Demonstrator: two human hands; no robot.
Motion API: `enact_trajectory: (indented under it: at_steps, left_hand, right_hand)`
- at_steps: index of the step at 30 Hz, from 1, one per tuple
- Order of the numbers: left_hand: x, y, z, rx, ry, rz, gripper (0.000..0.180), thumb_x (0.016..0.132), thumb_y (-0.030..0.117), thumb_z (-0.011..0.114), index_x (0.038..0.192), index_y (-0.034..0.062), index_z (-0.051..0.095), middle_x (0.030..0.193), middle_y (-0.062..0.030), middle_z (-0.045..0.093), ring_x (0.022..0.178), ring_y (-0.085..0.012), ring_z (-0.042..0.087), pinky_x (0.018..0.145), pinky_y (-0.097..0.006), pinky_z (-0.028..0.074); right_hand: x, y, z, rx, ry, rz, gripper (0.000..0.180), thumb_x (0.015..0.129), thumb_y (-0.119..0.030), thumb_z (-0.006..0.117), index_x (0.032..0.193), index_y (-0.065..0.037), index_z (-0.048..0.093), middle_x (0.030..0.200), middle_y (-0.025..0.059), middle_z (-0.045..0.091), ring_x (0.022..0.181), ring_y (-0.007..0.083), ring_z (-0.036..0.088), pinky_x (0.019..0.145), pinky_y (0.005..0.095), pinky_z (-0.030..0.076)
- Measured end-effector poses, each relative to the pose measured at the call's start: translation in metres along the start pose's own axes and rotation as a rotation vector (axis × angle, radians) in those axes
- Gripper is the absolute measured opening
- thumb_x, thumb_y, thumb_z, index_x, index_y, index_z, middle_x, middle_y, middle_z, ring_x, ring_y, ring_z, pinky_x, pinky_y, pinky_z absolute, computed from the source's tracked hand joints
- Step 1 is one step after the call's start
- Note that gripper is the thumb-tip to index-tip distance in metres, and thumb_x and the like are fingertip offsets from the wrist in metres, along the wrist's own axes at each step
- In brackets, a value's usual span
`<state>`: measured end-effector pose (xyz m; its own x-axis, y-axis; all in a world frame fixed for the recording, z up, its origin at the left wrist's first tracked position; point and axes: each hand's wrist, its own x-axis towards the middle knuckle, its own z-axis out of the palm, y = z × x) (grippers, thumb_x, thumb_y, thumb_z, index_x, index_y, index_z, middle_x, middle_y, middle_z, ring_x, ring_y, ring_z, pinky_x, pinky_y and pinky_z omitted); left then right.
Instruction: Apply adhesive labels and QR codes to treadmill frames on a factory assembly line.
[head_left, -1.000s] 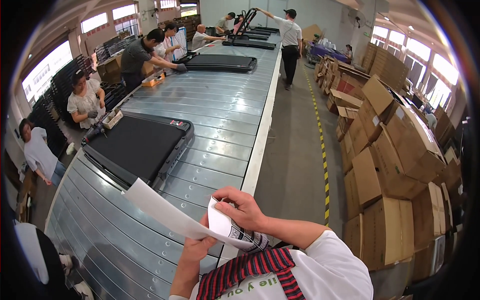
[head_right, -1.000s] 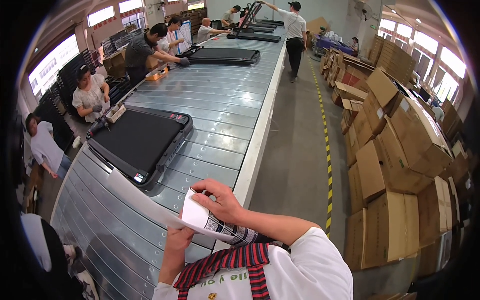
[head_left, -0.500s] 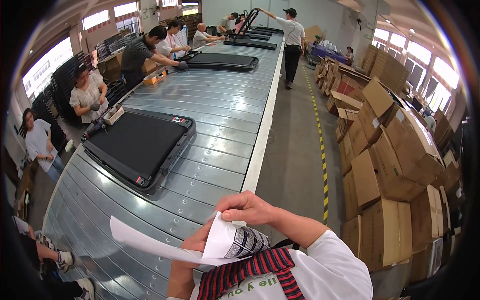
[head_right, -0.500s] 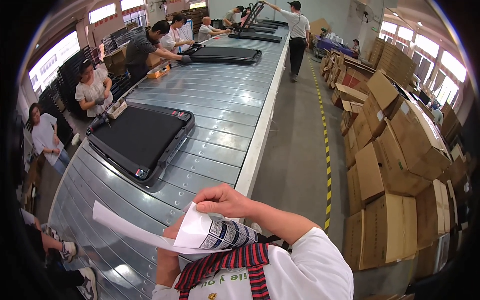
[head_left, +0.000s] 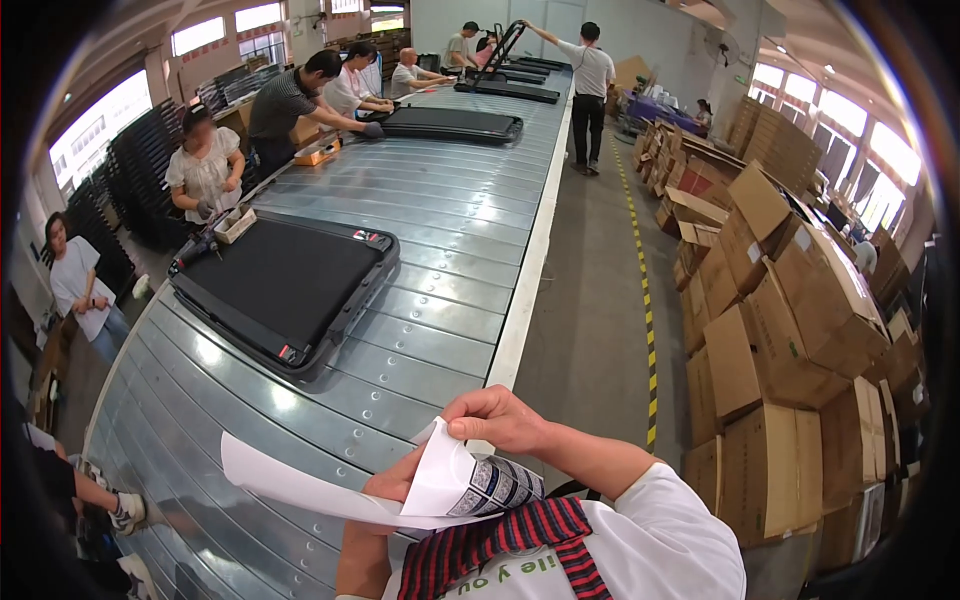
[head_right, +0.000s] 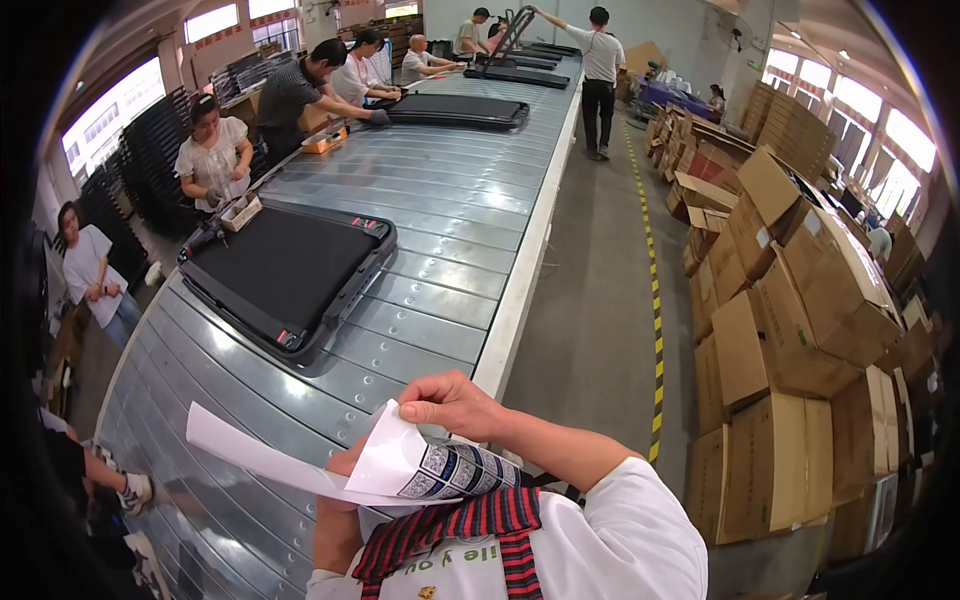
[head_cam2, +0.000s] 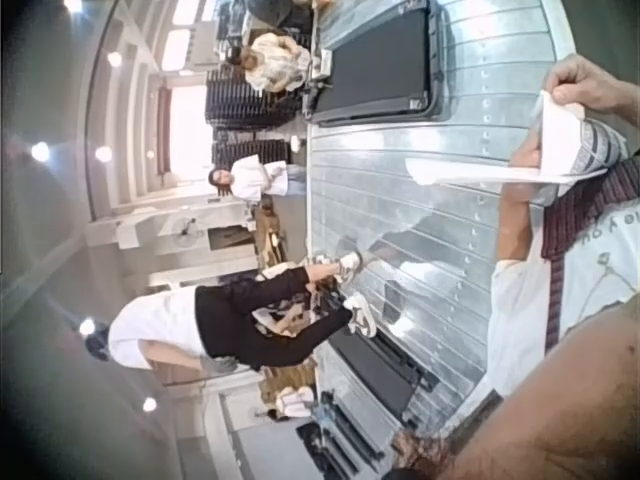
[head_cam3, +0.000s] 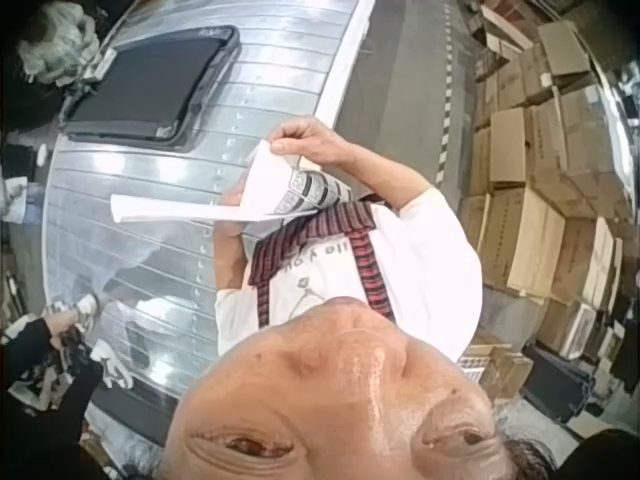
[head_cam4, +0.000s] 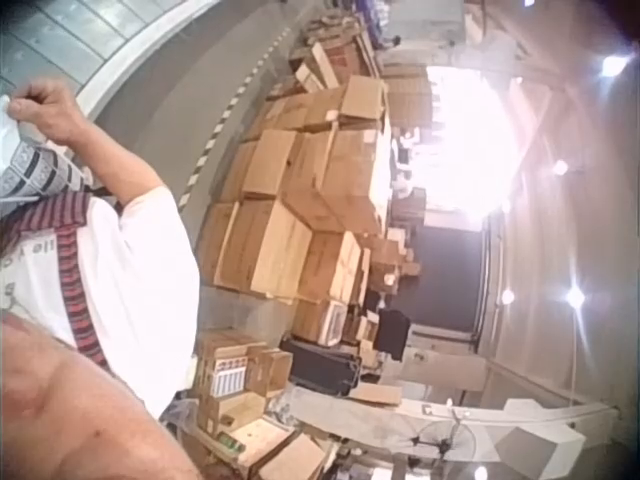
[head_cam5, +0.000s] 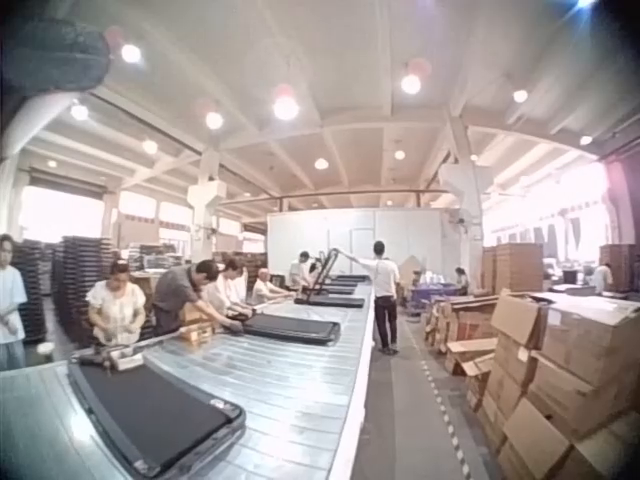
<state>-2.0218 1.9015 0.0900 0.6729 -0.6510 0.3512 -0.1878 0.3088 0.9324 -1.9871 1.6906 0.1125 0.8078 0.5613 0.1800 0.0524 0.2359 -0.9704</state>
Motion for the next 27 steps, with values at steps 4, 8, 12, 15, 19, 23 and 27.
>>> enact_trajectory:
  at_steps: [4, 8, 12, 15, 19, 23, 27]
  left_hand:
    - [-0.008, 0.006, 0.006, -0.248, 0.065, -0.115, 0.064, 0.074, 0.007, 0.06, 0.127, -0.0109, 0.028, 0.129, -0.0167, 0.038, 0.117, -0.0187, 0.039, 0.096, -0.027, 0.029]
    - [-0.018, -0.007, 0.004, -0.254, 0.054, 0.092, 0.064, 0.075, 0.01, 0.061, 0.127, -0.0104, 0.028, 0.126, -0.0161, 0.041, 0.113, -0.0195, 0.042, 0.095, -0.029, 0.03]
    - [-0.04, -0.038, -0.011, -0.318, 0.258, 0.064, 0.058, 0.076, 0.007, 0.057, 0.126, -0.008, 0.031, 0.119, -0.0128, 0.048, 0.109, -0.0209, 0.045, 0.094, -0.034, 0.033]
    - [-0.029, -0.03, -0.008, -0.428, 0.886, 0.012, 0.041, 0.075, 0.0, 0.058, 0.114, -0.0037, 0.044, 0.104, -0.01, 0.054, 0.097, -0.0216, 0.053, 0.087, -0.035, 0.04]
    - [-0.003, -0.048, -0.033, -0.36, 1.0, -0.019, 0.036, 0.079, 0.008, 0.059, 0.111, -0.0032, 0.048, 0.103, -0.0099, 0.056, 0.091, -0.0168, 0.055, 0.078, -0.029, 0.045]
    - [0.035, -0.066, -0.032, -0.331, 0.837, -0.204, 0.029, 0.08, 0.013, 0.059, 0.104, -0.0017, 0.054, 0.096, -0.0084, 0.059, 0.085, -0.0142, 0.056, 0.074, -0.027, 0.045]
    - [0.054, -0.087, -0.03, -0.296, 0.712, -0.103, 0.021, 0.081, 0.012, 0.058, 0.097, -0.0023, 0.057, 0.087, -0.0052, 0.06, 0.078, -0.0114, 0.056, 0.066, -0.025, 0.046]
  right_hand:
    - [0.002, 0.01, 0.007, 0.136, 0.01, 0.009, 0.017, 0.083, -0.016, 0.057, 0.088, 0.0, 0.061, 0.086, 0.0046, 0.06, 0.079, 0.0111, 0.055, 0.072, 0.0253, 0.045]
    - [-0.001, 0.012, 0.012, 0.279, 0.101, 0.033, 0.015, 0.084, -0.014, 0.055, 0.088, -0.001, 0.06, 0.085, 0.0047, 0.061, 0.078, 0.0121, 0.056, 0.073, 0.0266, 0.046]
    - [0.002, -0.002, 0.011, 0.282, 0.376, -0.041, 0.012, 0.084, -0.013, 0.055, 0.082, -0.003, 0.059, 0.076, 0.0012, 0.058, 0.068, 0.0084, 0.053, 0.063, 0.0232, 0.044]
    - [0.012, -0.004, -0.003, 0.16, 0.579, -0.099, 0.015, 0.083, -0.02, 0.057, 0.08, -0.006, 0.06, 0.069, -0.0039, 0.054, 0.061, 0.0043, 0.045, 0.057, 0.019, 0.038]
    - [0.017, -0.012, -0.019, -0.225, 0.737, -0.327, 0.014, 0.082, -0.014, 0.057, 0.078, -0.001, 0.059, 0.071, -0.0016, 0.055, 0.064, 0.0071, 0.05, 0.057, 0.0228, 0.041]
    - [0.033, -0.002, -0.004, -1.193, 0.485, -0.784, 0.005, 0.073, 0.0, 0.06, 0.076, -0.001, 0.057, 0.068, 0.0053, 0.057, 0.062, 0.0181, 0.054, 0.056, 0.0272, 0.043]
    - [0.048, 0.033, 0.016, -1.456, 0.09, -0.737, 0.022, 0.068, -0.015, 0.066, 0.086, -0.006, 0.056, 0.081, 0.0077, 0.056, 0.073, 0.0237, 0.055, 0.059, 0.0347, 0.044]
